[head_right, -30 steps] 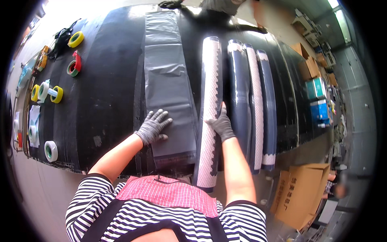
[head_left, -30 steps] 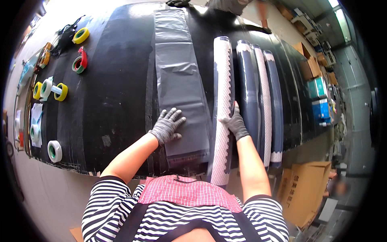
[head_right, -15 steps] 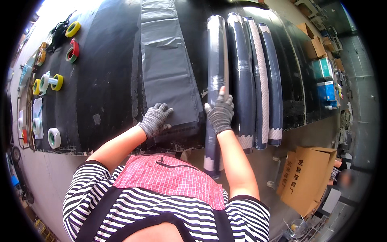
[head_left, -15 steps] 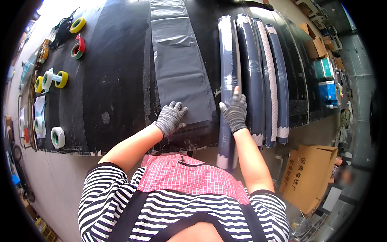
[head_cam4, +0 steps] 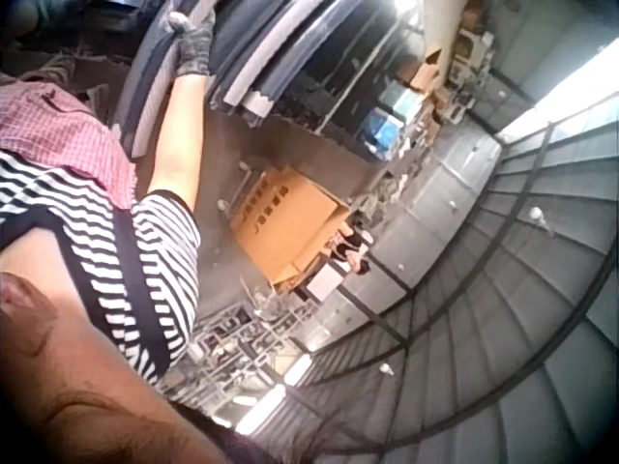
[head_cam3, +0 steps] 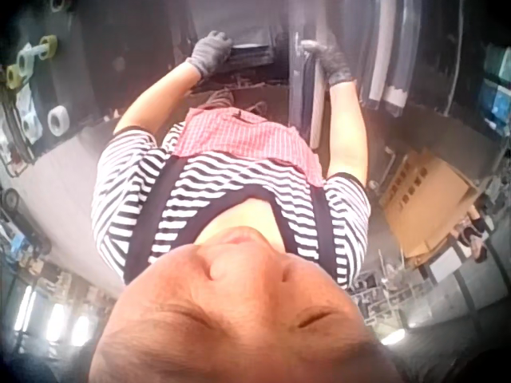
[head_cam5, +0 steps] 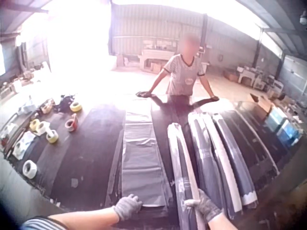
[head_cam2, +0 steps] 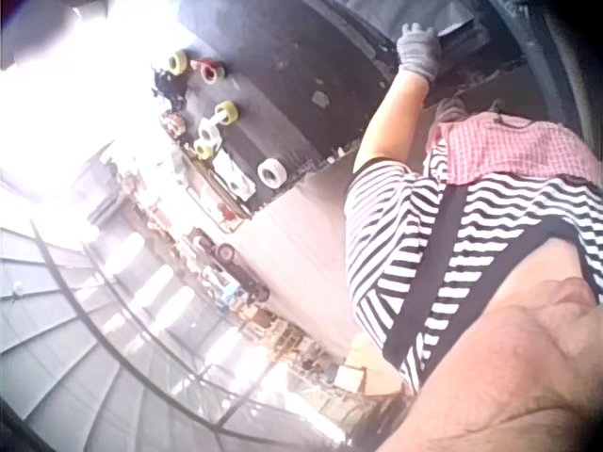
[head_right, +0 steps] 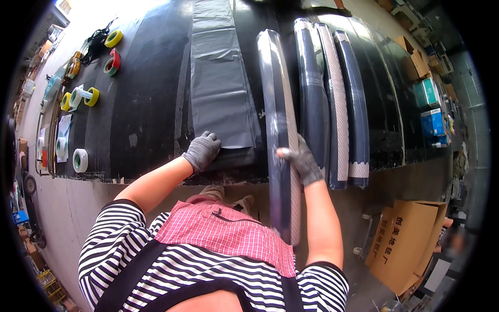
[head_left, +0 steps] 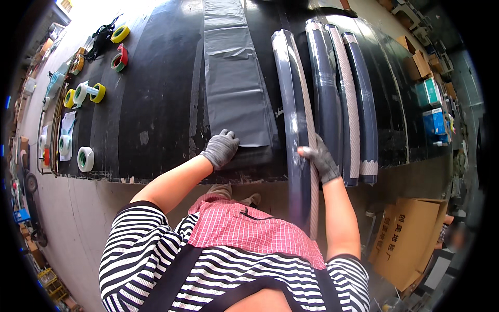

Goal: The person applies labels to long rolls, places the rolls into large cardboard boxes, and then slides each roll into a plastic sleeve before returning them to the table.

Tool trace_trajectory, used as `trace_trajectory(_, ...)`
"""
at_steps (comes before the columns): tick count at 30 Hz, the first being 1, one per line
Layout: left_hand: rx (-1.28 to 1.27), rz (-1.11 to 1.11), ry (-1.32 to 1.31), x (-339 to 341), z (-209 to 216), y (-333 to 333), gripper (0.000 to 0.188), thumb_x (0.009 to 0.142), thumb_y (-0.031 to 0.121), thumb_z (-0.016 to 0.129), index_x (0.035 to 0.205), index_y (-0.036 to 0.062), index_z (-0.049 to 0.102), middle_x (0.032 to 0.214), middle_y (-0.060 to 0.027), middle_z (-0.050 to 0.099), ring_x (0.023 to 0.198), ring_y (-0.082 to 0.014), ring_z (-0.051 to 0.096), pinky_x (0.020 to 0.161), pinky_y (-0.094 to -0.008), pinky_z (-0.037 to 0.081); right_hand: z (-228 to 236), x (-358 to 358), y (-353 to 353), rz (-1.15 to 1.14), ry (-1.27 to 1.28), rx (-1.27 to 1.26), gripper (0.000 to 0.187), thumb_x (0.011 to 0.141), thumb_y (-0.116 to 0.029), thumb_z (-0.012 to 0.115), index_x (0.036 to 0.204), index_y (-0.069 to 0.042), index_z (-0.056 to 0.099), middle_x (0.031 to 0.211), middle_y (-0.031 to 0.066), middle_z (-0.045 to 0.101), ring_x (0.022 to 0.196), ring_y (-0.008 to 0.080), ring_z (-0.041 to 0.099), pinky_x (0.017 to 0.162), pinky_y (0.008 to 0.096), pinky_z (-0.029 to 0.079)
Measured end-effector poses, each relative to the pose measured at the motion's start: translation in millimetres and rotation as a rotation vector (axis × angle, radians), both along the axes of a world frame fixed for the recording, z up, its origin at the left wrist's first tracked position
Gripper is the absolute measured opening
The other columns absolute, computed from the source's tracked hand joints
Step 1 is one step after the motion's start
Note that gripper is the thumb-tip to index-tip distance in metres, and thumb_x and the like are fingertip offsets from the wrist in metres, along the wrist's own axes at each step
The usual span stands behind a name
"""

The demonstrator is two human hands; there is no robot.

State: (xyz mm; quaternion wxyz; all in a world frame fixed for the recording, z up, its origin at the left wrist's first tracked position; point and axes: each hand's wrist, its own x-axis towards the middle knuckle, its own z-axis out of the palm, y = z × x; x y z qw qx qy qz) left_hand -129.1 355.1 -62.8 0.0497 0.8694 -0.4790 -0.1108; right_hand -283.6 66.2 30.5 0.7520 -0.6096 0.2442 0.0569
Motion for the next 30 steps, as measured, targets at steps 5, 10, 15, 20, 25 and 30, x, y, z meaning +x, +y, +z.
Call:
trace_trajectory(5, -0.147, 0.117, 0.101, -8, -11, -26, 0.015, 0.086, 0.019, 0.061, 0.091, 0.0075, 0.068, 0.097, -0.0144, 0.065, 0.1, -0.0355, 0.06, 0.085, -0.046, 0.052, -3, -143, 26, 0.059, -0.027, -0.399, 0.113, 0.055, -0.033, 0.095, 0.145, -0.001, 0.036, 0.128, 0.009, 0.057, 0.114, 0.0223, 0.058, 0.097, 0.0343, 0.05)
trace_trajectory(10, -0.309, 0.178, 0.491, 9, -18, -23, 0.019, 0.086, 0.014, 0.065, 0.104, 0.0081, 0.07, 0.101, -0.0131, 0.07, 0.097, -0.028, 0.066, 0.084, -0.0384, 0.053, -7, -248, 69, 0.151, 0.082, -0.562, 0.111, 0.062, -0.046, 0.089, 0.147, -0.002, 0.032, 0.13, 0.021, 0.057, 0.118, 0.0328, 0.059, 0.099, 0.0401, 0.048)
trace_trajectory(15, -0.818, 0.604, 1.692, 35, -64, -10, 0.018, 0.094, 0.019, 0.064, 0.109, 0.0096, 0.07, 0.095, -0.0025, 0.072, 0.081, -0.0178, 0.068, 0.076, -0.0339, 0.056, -42, -338, 51, 0.273, 0.157, -0.746, 0.102, 0.064, -0.043, 0.086, 0.144, -0.001, 0.037, 0.114, 0.0209, 0.061, 0.101, 0.036, 0.061, 0.091, 0.0423, 0.049)
trace_trajectory(20, -0.553, 0.524, 1.224, 41, -31, -6, 0.016, 0.092, 0.016, 0.069, 0.102, 0.0037, 0.068, 0.087, -0.002, 0.068, 0.078, -0.0097, 0.059, 0.07, -0.0291, 0.05, -8, -357, 43, 0.44, 0.363, -1.014, 0.108, 0.057, -0.039, 0.087, 0.144, 0.0, 0.037, 0.116, 0.0185, 0.059, 0.105, 0.0345, 0.056, 0.099, 0.0438, 0.042)
trace_trajectory(25, -0.579, 0.489, 0.978, 22, 11, -10, 0.018, 0.094, 0.018, 0.066, 0.104, 0.0036, 0.068, 0.089, -0.0036, 0.069, 0.081, -0.0116, 0.06, 0.074, -0.0311, 0.051, 32, -352, 47, 0.534, 0.352, -1.246, 0.117, 0.05, -0.037, 0.089, 0.146, 0.0, 0.035, 0.122, 0.0187, 0.055, 0.112, 0.0353, 0.053, 0.103, 0.0445, 0.039)
trace_trajectory(30, -0.447, 0.085, 0.05, -5, 57, -17, 0.017, 0.089, 0.019, 0.063, 0.103, 0.0106, 0.065, 0.091, -0.0153, 0.065, 0.091, -0.0394, 0.061, 0.079, -0.0448, 0.051, 65, -322, 42, 0.491, 0.347, -0.944, 0.117, 0.054, -0.042, 0.089, 0.147, -0.001, 0.033, 0.127, 0.0221, 0.056, 0.113, 0.0358, 0.058, 0.102, 0.0428, 0.045)
